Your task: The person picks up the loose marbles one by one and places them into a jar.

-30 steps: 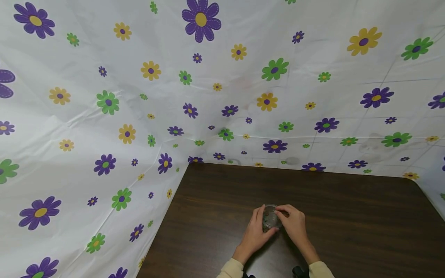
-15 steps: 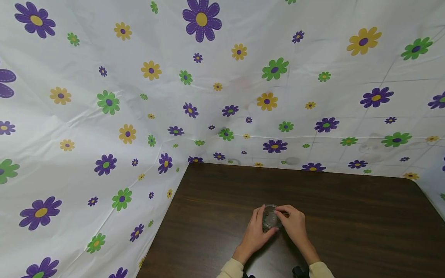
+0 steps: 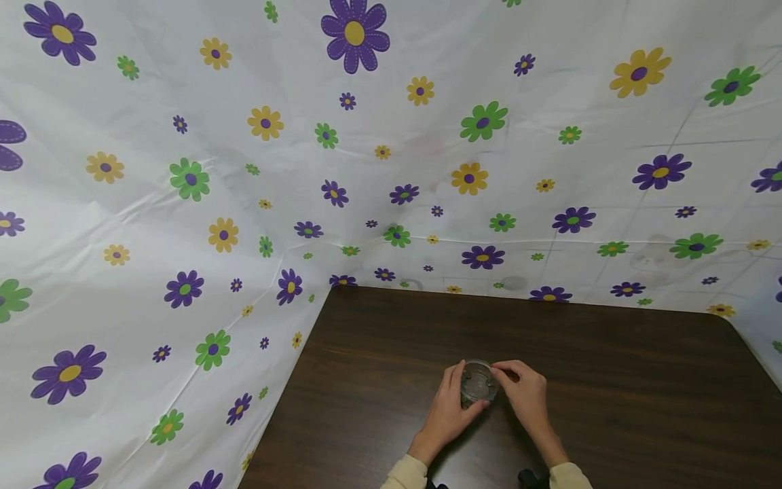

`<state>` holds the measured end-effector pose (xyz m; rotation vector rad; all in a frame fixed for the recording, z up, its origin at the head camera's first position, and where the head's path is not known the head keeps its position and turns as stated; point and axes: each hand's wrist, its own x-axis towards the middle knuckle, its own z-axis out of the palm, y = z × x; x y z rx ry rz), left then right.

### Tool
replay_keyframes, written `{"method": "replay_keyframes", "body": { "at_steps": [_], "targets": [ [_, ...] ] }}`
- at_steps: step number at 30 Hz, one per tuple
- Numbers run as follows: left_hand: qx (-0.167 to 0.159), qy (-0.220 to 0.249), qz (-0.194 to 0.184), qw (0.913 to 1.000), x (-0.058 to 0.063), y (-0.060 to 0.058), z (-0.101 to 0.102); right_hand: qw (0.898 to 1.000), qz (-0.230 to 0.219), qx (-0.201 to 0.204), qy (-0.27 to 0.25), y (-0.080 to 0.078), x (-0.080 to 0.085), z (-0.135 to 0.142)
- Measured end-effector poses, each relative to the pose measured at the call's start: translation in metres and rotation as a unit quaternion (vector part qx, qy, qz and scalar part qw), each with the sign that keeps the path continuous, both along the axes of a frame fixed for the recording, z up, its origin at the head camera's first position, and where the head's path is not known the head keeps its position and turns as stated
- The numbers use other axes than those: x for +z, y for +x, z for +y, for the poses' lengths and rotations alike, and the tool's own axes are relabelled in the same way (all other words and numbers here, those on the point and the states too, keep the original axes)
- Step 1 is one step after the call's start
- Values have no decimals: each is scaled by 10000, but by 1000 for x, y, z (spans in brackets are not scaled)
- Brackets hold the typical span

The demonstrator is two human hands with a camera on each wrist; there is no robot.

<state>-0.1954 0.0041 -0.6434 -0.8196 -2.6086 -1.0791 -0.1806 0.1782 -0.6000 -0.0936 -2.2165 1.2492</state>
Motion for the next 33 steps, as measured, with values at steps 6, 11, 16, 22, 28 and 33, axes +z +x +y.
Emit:
{"method": "replay_keyframes", "body": {
  "at_steps": [6,11,16,22,28,33],
  "targets": [
    [19,-22,-20,10000,0,1,0,9996,-248,-92,-70,3,0,6],
    [17,-47,119,9999,0,1,0,9990,-420,-171,8,5,0,9],
    [13,-52,165,9999,0,1,-1,9985,-495,-224,89,7,-1,13],
    [2,-54,105,9999,1,1,-1,9983,-463,-282,222,9,-6,22],
    [16,-32,176,9998,1,1,0,9971,-536,-346,425,12,-7,31],
    [57,-35,98,9999,1,1,0,9957,-714,-288,512,14,-5,38]
  ]
}}
